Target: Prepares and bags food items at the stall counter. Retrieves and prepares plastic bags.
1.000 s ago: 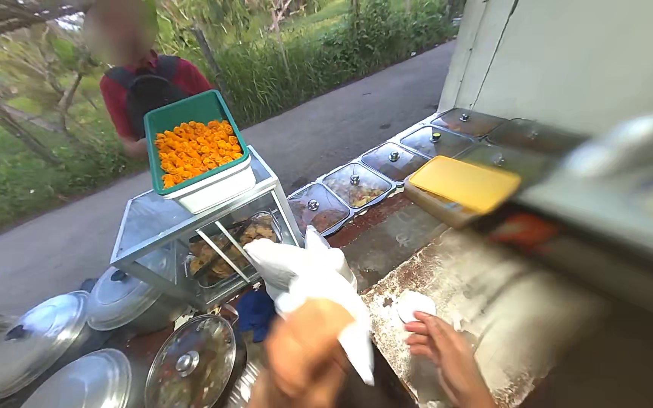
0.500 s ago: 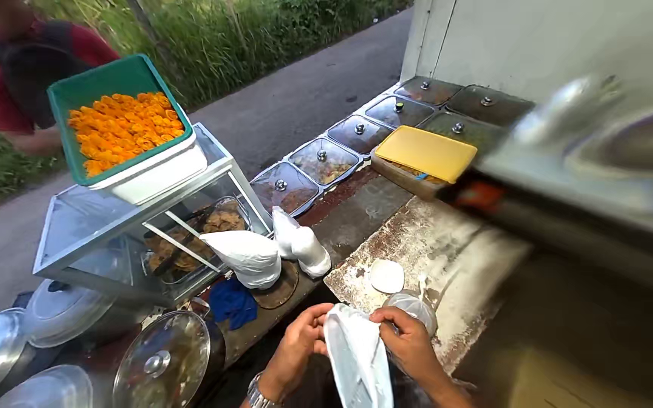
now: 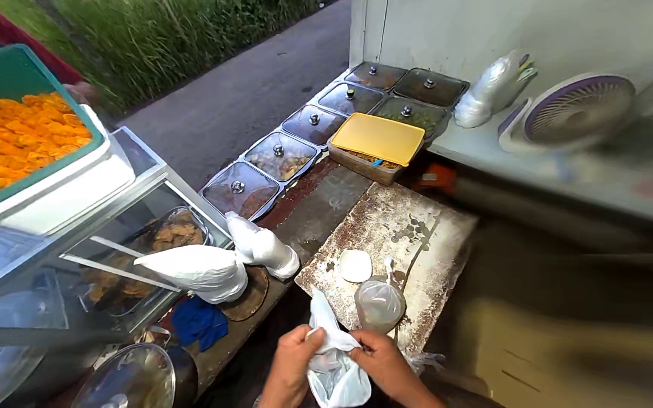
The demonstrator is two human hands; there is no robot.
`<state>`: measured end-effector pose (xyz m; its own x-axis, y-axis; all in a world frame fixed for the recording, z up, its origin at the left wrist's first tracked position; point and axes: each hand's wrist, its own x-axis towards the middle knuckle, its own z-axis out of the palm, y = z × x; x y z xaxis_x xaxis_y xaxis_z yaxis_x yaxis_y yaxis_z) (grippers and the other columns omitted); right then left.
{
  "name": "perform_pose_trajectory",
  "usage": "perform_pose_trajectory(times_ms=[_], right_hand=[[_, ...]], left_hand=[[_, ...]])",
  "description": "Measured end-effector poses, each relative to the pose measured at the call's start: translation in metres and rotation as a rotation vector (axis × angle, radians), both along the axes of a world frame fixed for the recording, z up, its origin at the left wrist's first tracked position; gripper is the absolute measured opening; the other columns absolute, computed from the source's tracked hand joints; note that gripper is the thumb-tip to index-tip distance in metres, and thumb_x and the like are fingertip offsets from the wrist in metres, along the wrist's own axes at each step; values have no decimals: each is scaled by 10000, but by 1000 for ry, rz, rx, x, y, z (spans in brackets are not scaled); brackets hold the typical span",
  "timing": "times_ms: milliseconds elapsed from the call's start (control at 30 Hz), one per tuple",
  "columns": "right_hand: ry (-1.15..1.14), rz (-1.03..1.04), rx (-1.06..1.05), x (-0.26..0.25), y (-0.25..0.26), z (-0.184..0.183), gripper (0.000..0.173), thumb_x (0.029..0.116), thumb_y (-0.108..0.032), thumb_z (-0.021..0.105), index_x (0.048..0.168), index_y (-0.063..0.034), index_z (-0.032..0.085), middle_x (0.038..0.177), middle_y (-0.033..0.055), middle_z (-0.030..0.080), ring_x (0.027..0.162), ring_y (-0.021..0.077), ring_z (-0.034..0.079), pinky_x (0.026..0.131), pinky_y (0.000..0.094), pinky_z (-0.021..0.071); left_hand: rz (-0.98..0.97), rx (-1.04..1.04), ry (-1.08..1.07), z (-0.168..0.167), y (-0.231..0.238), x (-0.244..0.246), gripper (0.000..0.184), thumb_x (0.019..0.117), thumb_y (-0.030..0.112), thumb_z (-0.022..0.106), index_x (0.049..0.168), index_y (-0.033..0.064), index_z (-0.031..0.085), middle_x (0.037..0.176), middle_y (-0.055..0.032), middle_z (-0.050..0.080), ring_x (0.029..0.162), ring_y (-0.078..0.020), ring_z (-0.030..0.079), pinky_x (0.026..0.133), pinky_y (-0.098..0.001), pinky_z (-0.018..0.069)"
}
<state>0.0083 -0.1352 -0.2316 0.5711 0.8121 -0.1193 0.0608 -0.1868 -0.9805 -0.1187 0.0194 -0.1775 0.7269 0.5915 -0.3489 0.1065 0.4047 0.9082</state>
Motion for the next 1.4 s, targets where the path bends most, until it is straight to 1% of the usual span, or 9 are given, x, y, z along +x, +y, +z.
perform_pose_trajectory(times_ms=[133,333,500,633,767,1000,1133,1233,1400], right_hand=[[112,-66,-155,28,4,-16,159,958,-219,699,1056,-110,760,975,11,745,861,96,699,811,322,594],[1042,-306,70,27,23,5,220,959,10,560,1179,16,563,877,184,694,720,270,697,655,427,607],[21,-349,-275,94,2,-26,519,973,-338,677,1351,10,599,1197,185,681,1022,287,694,902,481,586],[-188,-263,-725,150,19,-54,884,860,-588,753,1448,21,498,1318,254,623,1211,422,609,1022,636,481],[-240,-50,-839,149,39,-51,527,910,-410,753,1195,25,672,1310,274,583,1205,435,588,968,640,503],[-495,92,-602,113,23,6,276,1020,-165,533,1126,-33,751,1130,182,716,1131,342,659,1014,534,499],[-725,13,-366,100,25,55,247,976,-130,551,1052,-58,774,940,137,714,916,304,694,845,511,561],[-895,-93,-60,95,28,109,271,940,-153,539,1026,-116,793,816,45,662,779,168,650,712,341,561],[-935,50,368,92,28,173,258,972,-74,552,1101,-109,773,902,55,676,923,140,640,842,272,543]], left_hand=[[-120,-483,-200,-13,15,-26,212,904,269,789,954,68,746,919,-116,756,840,-185,742,809,-378,629],[-271,-226,67,-46,14,-39,176,922,105,722,1064,12,674,897,-115,741,792,-170,720,751,-357,618],[2,73,120,-38,30,-25,172,958,91,681,1082,-23,714,913,-131,750,796,-182,727,740,-351,627],[-79,373,178,-34,40,-20,214,962,118,692,1152,39,750,1082,-69,764,988,-135,727,909,-316,603],[-138,515,241,-41,48,-11,219,982,173,673,1162,89,762,1134,-18,762,1060,-77,707,980,-294,571],[-239,431,433,-64,60,16,302,1055,267,576,1204,56,733,1124,-104,749,1048,-171,712,995,-426,555],[-227,202,400,-69,57,37,322,1076,294,540,1159,44,725,983,-94,747,879,-157,716,847,-383,591],[-234,-22,340,-70,49,54,342,1081,303,528,1124,20,715,921,-116,745,816,-189,722,775,-387,607],[-198,-391,178,-21,30,78,319,1092,279,482,1095,34,687,883,-109,739,753,-194,723,639,-358,610]])
